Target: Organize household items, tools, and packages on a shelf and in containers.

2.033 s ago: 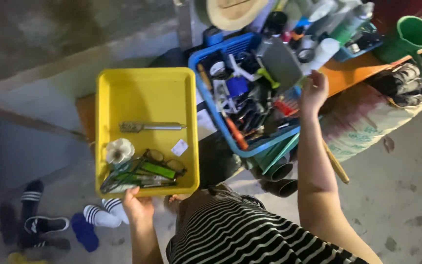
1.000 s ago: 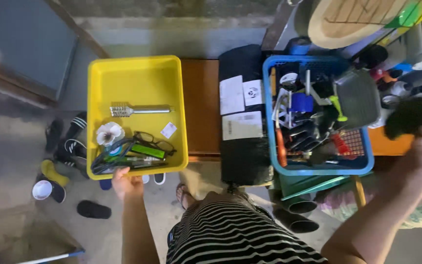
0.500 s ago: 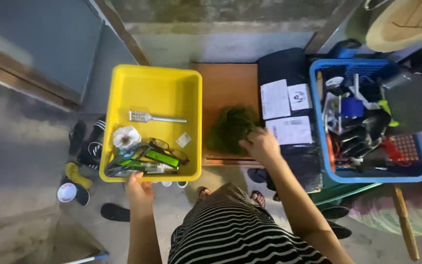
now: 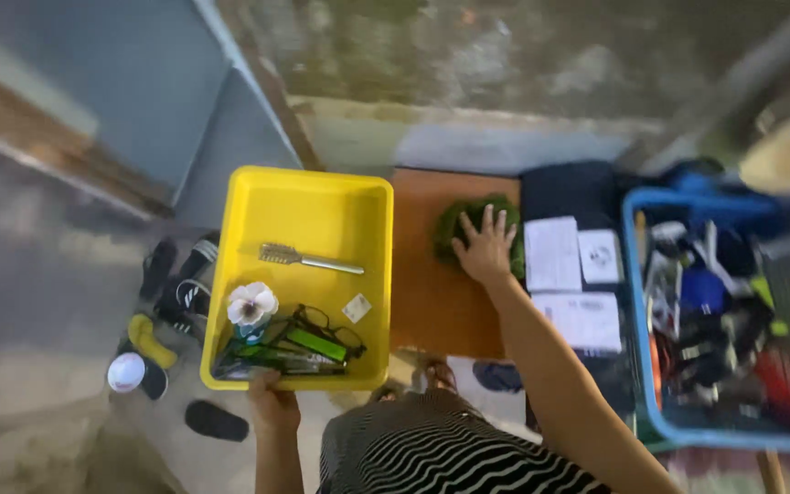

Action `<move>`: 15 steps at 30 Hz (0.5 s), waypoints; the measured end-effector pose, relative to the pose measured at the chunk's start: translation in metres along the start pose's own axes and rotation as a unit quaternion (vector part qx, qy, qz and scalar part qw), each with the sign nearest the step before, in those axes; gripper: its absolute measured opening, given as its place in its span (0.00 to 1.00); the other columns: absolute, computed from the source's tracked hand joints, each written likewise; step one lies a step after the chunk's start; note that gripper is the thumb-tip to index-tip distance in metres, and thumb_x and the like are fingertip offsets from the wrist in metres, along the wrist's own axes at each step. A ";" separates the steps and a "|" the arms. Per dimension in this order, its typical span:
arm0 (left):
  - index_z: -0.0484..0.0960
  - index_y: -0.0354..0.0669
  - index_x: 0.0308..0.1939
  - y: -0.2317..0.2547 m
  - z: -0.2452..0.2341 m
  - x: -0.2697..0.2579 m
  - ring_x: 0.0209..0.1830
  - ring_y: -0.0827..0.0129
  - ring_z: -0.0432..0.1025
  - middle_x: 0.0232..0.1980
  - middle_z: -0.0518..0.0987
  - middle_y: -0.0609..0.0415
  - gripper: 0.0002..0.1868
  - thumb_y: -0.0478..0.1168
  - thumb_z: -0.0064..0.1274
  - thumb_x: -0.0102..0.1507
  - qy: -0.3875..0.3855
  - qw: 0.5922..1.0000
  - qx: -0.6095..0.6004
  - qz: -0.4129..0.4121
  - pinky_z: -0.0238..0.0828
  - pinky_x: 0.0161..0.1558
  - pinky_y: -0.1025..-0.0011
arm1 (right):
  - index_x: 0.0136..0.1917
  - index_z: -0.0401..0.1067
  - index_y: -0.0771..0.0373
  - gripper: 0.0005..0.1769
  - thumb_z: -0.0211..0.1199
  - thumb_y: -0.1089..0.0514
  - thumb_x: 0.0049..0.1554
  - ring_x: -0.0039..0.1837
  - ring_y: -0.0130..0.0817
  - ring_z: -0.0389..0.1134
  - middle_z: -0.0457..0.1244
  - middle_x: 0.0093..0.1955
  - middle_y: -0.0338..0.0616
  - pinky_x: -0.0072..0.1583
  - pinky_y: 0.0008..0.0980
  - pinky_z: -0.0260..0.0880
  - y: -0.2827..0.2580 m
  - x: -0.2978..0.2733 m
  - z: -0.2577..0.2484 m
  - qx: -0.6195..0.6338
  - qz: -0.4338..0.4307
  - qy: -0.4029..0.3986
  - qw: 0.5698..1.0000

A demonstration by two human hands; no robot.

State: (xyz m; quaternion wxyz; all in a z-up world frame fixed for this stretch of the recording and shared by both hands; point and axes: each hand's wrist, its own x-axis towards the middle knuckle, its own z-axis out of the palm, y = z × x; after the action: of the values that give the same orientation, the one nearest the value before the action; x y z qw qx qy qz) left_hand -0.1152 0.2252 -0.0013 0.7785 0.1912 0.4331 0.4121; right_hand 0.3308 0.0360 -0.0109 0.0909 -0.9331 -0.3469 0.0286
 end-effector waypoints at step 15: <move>0.73 0.42 0.38 -0.021 -0.083 0.019 0.51 0.57 0.72 0.45 0.76 0.52 0.07 0.34 0.47 0.56 0.016 0.995 -0.087 0.042 0.67 0.61 0.54 | 0.82 0.49 0.66 0.37 0.47 0.43 0.69 0.83 0.56 0.43 0.45 0.83 0.62 0.80 0.60 0.39 -0.037 -0.014 0.081 -0.251 -0.286 0.098 0.920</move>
State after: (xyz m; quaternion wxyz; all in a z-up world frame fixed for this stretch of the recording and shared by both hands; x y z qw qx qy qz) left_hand -0.1694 0.2236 -0.0708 0.7672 0.1339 0.3995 0.4835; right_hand 0.2872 0.0666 -0.0837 -0.1080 -0.7845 -0.5841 -0.1780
